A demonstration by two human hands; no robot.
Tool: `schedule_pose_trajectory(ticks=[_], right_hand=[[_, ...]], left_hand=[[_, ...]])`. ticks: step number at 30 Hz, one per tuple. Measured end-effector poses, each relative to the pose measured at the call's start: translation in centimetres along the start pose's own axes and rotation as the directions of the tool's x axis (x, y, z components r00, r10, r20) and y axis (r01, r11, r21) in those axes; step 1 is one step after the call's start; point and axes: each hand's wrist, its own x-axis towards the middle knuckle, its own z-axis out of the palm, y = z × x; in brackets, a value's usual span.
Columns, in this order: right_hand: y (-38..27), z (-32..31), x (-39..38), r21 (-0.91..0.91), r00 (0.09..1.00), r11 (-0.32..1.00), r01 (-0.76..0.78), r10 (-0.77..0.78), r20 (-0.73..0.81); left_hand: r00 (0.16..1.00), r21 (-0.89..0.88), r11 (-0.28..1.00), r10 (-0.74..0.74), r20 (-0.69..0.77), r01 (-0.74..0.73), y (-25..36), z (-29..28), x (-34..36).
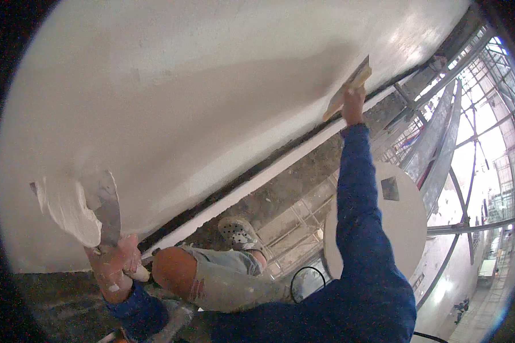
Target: The person applies plaster to a curved ceiling surface using a hawk and trowel. They repeatedly scoop plaster from the hawk and spread it smoothly across the ceiling, working in sections to ensure even coverage.
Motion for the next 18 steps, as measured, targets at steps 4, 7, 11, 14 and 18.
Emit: schedule_pose_trajectory(ticks=[4, 7, 11, 14, 18], right_hand=[[-1.4, 0.2, 3.8, -0.111, 0.979, 0.987, -0.119, 0.135, 0.151], [-4.5, 4.1, 0.7, -0.073, 0.978, 0.977, -0.200, 0.203, 0.043], [-4.5, 11.2, -5.1, -0.379, 0.974, 0.900, 0.213, -0.224, 0.015], [-8.5, 16.9, -11.8, -0.464, 0.958, 0.841, 0.277, -0.280, 0.064], [-15.4, 24.4, -19.8, -0.423, 0.985, 0.894, 0.148, -0.096, 0.141]], left_hand=[[0.999, 0.022, 0.999, 0.034, -0.030, -0.033, 0.4, -0.6, 0.1], [0.996, 0.037, 0.997, 0.062, -0.058, -0.060, 0.8, -1.1, -0.3], [0.985, 0.106, 0.987, 0.130, -0.113, -0.118, 1.8, -1.5, -1.4], [0.974, 0.148, 0.978, 0.170, -0.149, -0.148, 1.3, -2.2, -1.6], [0.941, 0.237, 0.944, 0.279, -0.193, -0.231, 1.7, -2.0, -2.8]])
